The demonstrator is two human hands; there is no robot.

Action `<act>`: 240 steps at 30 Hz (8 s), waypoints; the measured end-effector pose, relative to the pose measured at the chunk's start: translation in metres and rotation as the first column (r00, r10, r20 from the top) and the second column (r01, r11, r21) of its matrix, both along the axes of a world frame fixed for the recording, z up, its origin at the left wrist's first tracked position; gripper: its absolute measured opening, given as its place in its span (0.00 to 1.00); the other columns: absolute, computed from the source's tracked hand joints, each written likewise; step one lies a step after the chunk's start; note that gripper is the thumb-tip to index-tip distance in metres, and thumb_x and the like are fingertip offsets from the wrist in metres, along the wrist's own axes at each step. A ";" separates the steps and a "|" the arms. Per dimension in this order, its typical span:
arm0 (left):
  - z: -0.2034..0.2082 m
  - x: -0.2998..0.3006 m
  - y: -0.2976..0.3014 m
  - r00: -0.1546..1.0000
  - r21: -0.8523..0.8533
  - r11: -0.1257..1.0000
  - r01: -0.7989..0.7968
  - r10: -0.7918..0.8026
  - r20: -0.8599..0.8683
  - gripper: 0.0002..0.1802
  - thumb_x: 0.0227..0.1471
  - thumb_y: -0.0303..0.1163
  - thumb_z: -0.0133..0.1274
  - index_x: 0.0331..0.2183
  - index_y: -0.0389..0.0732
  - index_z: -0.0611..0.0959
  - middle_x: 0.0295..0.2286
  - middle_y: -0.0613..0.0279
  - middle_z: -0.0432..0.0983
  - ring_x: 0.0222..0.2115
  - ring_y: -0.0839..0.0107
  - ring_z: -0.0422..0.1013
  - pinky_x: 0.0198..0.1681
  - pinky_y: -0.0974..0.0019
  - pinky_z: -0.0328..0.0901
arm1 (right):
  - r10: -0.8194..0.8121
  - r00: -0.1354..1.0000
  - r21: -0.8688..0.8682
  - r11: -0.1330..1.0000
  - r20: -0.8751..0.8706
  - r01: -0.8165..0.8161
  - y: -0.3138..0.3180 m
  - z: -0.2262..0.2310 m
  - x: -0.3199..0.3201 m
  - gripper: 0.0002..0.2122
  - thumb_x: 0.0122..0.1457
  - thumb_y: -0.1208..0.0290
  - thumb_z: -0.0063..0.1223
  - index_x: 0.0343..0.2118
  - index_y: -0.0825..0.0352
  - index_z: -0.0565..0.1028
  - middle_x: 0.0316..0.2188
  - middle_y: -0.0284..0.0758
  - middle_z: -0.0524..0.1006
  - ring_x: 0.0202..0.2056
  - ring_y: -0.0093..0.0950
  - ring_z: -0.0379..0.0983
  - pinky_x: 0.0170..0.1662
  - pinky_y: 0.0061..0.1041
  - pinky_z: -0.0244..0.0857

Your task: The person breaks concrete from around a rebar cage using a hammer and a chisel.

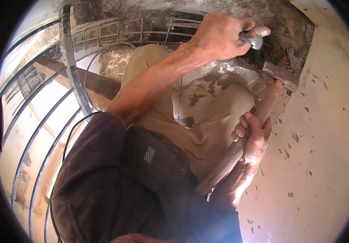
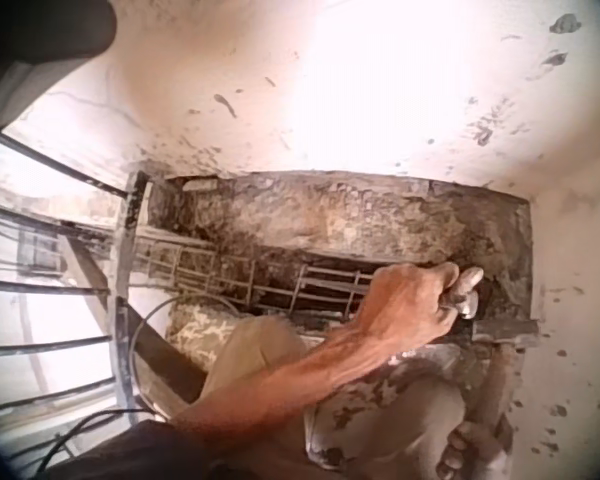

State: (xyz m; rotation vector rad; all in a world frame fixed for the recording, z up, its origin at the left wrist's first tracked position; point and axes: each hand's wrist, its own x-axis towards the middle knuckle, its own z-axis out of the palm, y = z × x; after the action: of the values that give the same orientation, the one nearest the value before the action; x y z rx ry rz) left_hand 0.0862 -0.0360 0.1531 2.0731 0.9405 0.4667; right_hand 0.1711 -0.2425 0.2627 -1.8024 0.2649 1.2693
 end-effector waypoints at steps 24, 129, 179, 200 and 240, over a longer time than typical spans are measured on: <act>-0.096 -0.004 0.016 0.931 -0.171 0.984 -0.052 -0.014 -0.365 0.20 0.52 0.43 0.56 0.48 0.59 0.86 0.29 0.54 0.83 0.34 0.54 0.79 0.48 0.53 0.72 | -0.107 0.978 0.285 0.957 0.178 0.053 0.032 0.041 0.046 0.17 0.58 0.73 0.54 0.49 0.71 0.67 0.22 0.31 0.65 0.16 0.17 0.62 0.15 0.20 0.59; -0.027 -0.073 0.043 0.590 0.134 0.693 -0.709 0.478 0.651 0.25 0.52 0.37 0.65 0.12 0.43 0.71 0.09 0.61 0.59 0.10 0.72 0.53 0.13 0.64 0.54 | 0.165 0.892 0.403 0.847 0.420 -0.347 0.090 0.131 -0.076 0.13 0.57 0.78 0.56 0.42 0.71 0.65 0.17 0.35 0.67 0.13 0.20 0.61 0.14 0.22 0.60; -0.036 -0.094 0.052 0.621 -0.056 0.695 -0.717 0.673 0.402 0.10 0.42 0.28 0.62 0.33 0.45 0.82 0.25 0.57 0.80 0.27 0.59 0.78 0.31 0.55 0.71 | 0.033 0.309 0.176 0.762 0.951 -0.623 0.122 0.222 -0.094 0.08 0.55 0.68 0.49 0.31 0.69 0.72 0.19 0.33 0.69 0.27 0.25 0.70 0.36 0.30 0.67; -0.041 -0.106 0.056 0.629 -0.145 0.743 -0.654 0.640 0.441 0.06 0.46 0.30 0.59 0.28 0.40 0.78 0.21 0.56 0.76 0.22 0.61 0.72 0.29 0.56 0.66 | -0.317 0.401 0.507 0.626 0.860 -0.592 0.156 0.232 -0.089 0.04 0.56 0.73 0.45 0.27 0.64 0.71 0.22 0.34 0.72 0.24 0.25 0.68 0.31 0.26 0.66; -0.060 -0.117 0.051 0.651 -0.216 0.750 -0.625 0.654 0.386 0.11 0.47 0.35 0.64 0.29 0.40 0.80 0.23 0.56 0.77 0.23 0.69 0.71 0.30 0.59 0.68 | -0.184 0.094 0.199 0.723 0.979 -0.662 0.136 0.140 -0.057 0.11 0.56 0.64 0.50 0.29 0.69 0.74 0.24 0.38 0.75 0.24 0.27 0.74 0.31 0.30 0.71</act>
State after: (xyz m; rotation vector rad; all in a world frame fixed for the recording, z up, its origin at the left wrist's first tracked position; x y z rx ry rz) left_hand -0.0304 0.0146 0.0931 1.4090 1.3670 1.2104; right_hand 0.1143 -0.1063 0.4027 -1.6601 -1.2412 -0.0407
